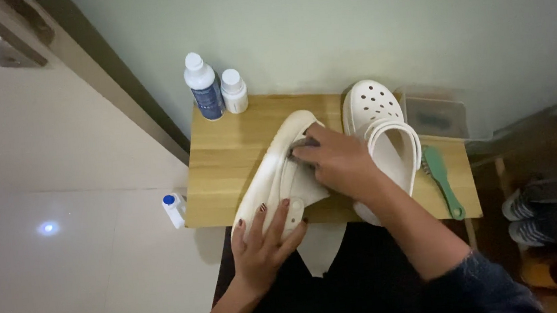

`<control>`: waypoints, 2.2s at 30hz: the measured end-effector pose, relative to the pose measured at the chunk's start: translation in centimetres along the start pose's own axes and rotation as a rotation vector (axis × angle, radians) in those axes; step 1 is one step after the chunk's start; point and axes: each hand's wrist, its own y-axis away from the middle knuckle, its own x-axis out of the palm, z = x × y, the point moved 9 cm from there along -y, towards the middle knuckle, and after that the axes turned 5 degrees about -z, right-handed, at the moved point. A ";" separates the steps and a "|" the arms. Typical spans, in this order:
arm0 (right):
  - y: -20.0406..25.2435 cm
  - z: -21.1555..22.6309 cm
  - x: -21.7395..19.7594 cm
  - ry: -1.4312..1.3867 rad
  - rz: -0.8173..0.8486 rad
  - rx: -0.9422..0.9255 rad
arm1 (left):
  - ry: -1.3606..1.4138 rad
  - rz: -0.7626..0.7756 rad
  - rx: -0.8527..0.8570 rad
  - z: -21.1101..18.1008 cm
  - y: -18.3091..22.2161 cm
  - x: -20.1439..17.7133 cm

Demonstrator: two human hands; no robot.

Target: A person is cleaning a pair of white clogs by wiping them thoroughly with a grey cloth at a polishing station.

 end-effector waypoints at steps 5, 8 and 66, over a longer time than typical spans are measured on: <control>-0.4 -0.2 0.6 0.177 0.014 0.031 | -0.014 0.039 0.013 0.0 0.0 0.1; -0.6 0.9 0.0 0.269 0.089 0.002 | -0.023 0.038 -0.003 0.2 0.3 0.2; -1.9 -3.0 0.1 -0.379 0.038 0.303 | -0.112 0.208 -0.135 2.7 -6.6 2.5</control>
